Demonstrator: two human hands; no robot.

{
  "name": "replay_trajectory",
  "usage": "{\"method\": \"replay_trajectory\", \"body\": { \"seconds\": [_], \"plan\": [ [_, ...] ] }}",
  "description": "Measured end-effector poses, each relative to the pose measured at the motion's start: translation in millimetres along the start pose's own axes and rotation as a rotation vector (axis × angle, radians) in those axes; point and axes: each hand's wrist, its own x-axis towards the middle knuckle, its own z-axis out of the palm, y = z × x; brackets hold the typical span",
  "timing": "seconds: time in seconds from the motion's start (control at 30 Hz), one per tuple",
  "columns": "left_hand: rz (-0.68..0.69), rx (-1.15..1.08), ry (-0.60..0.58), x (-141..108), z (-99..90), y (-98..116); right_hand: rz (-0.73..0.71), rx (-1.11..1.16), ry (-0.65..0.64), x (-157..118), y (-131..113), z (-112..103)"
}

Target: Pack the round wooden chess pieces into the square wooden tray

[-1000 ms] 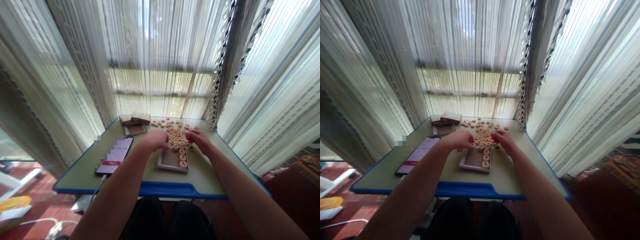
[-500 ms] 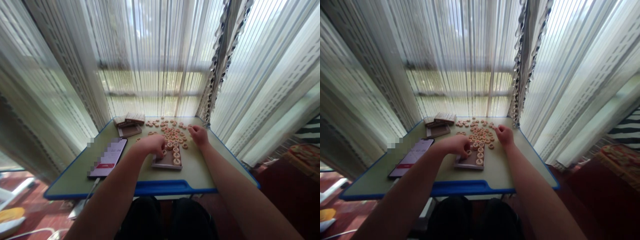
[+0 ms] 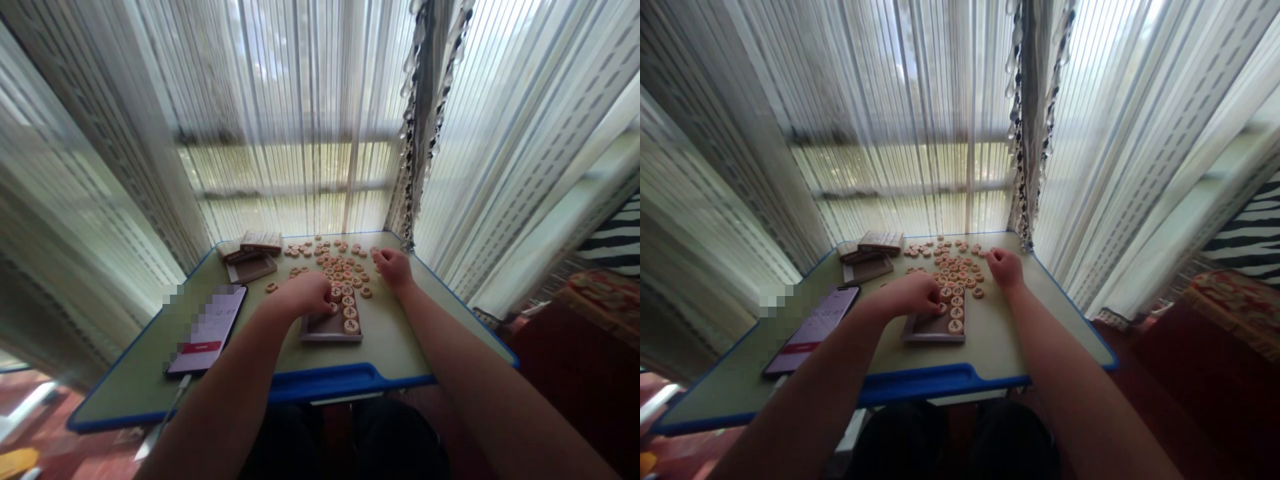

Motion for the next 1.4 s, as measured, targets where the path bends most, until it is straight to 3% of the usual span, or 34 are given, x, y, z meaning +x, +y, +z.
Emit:
{"method": "replay_trajectory", "body": {
  "seconds": [0.2, 0.77, 1.4],
  "plan": [
    [0.057, 0.056, 0.001, 5.0, 4.2, 0.7, -0.008, 0.008, -0.006, -0.4, -1.4, -0.1],
    [-0.022, 0.047, -0.038, 1.7, -2.1, 3.5, -0.012, 0.003, -0.024, -0.7, -0.6, 0.4],
    [-0.014, 0.059, -0.074, 4.9, 1.0, -5.6, -0.016, -0.001, -0.029, -0.7, -0.7, 0.1]
  ]
}}
